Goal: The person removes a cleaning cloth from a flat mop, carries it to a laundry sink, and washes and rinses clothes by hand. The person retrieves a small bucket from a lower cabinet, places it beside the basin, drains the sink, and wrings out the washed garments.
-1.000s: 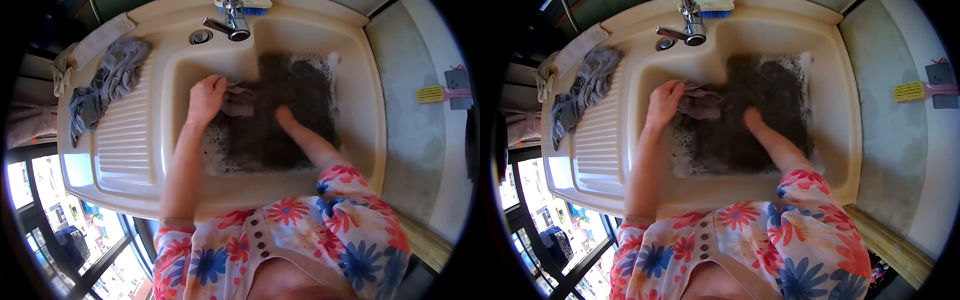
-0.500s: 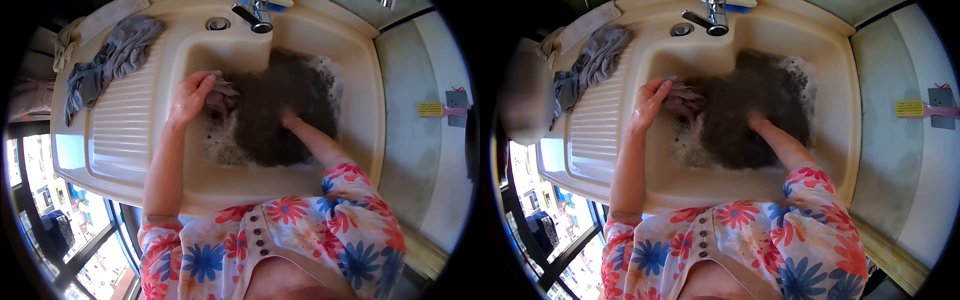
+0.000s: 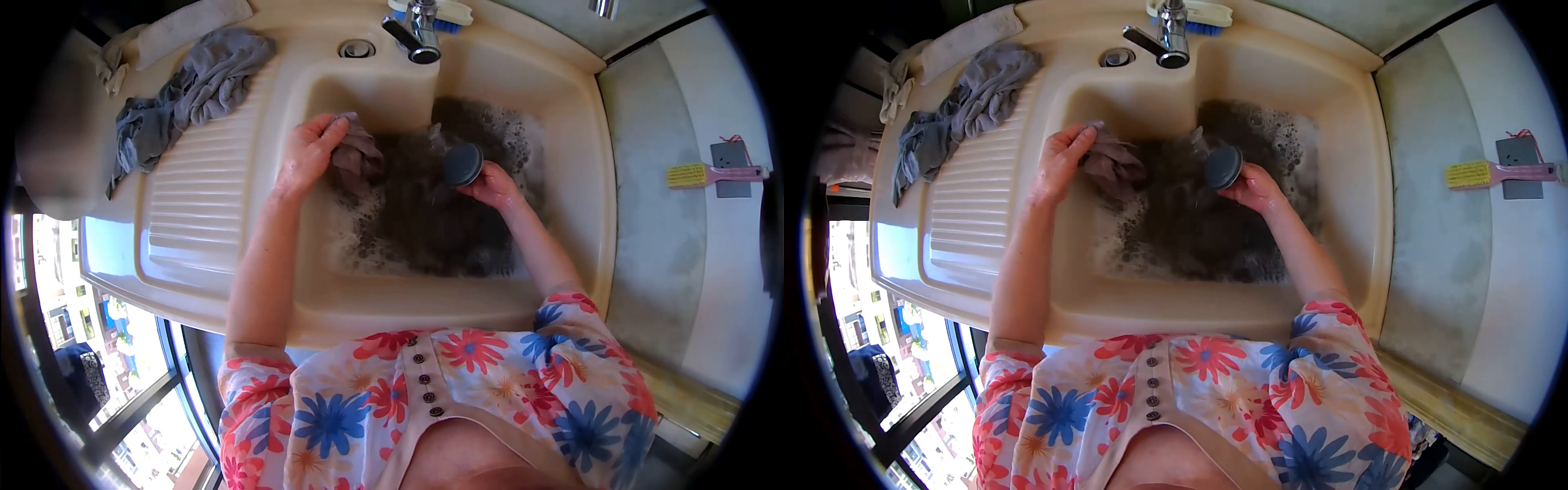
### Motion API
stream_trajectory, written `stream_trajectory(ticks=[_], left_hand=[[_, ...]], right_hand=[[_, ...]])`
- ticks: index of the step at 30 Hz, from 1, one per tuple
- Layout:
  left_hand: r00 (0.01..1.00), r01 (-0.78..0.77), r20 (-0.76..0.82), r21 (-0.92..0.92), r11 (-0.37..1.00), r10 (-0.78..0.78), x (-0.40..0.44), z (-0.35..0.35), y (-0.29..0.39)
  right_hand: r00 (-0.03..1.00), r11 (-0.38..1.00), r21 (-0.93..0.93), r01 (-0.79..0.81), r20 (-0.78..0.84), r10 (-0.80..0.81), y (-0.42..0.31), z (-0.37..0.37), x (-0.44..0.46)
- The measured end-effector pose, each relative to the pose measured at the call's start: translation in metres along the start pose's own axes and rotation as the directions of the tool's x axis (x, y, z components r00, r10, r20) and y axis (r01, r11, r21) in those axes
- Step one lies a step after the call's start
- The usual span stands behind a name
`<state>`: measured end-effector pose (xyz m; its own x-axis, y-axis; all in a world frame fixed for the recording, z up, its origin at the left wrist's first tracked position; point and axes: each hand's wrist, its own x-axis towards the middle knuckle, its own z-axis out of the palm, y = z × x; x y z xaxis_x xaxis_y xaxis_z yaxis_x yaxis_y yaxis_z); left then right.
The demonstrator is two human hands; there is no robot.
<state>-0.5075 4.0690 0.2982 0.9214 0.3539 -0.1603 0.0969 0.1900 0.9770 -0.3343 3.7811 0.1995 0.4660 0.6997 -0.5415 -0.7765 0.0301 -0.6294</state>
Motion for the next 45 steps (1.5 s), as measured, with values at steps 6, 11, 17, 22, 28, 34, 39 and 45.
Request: stream_trajectory(ticks=[6,11,17,22,28,34,39,45], left_hand=[[1.0,0.004,0.007,0.011,1.0,-0.004,-0.006,0.003,0.007],[0.999,0.022,0.035,0.116,0.993,-0.026,0.001,-0.005,-0.008],[0.999,-0.038,0.033,0.159,0.987,0.033,-0.008,0.001,0.005],[0.988,-0.152,-0.009,0.102,0.983,0.154,-0.006,0.001,0.001],[0.966,-0.168,0.237,0.281,0.945,0.101,-0.004,0.004,-0.007],[0.964,-0.248,0.235,0.622,0.742,0.125,-0.01,0.006,0.001],[0.964,-0.229,0.249,0.578,0.783,0.098,-0.004,0.0,-0.023],[0.986,-0.132,0.165,0.694,0.707,0.022,-0.011,0.008,-0.005]], right_hand=[[0.985,0.755,-0.642,0.13,-0.004,-0.173,-0.034,0.094,0.027],[0.543,0.068,-0.798,0.599,0.343,-0.766,-0.038,0.206,0.071],[0.466,-0.337,-0.913,0.23,0.407,-0.786,-0.064,0.26,0.142],[0.429,-0.12,-0.716,0.688,0.534,-0.729,-0.045,0.217,0.109],[0.96,0.6,-0.75,0.278,0.196,-0.2,0.027,0.117,0.04],[0.641,0.194,-0.977,-0.085,-0.203,-0.74,-0.011,-0.042,0.06],[0.842,-0.49,-0.867,-0.086,0.2,-0.501,0.049,-0.021,0.052],[0.794,0.427,-0.881,-0.205,-0.405,-0.453,-0.017,-0.02,0.08]])
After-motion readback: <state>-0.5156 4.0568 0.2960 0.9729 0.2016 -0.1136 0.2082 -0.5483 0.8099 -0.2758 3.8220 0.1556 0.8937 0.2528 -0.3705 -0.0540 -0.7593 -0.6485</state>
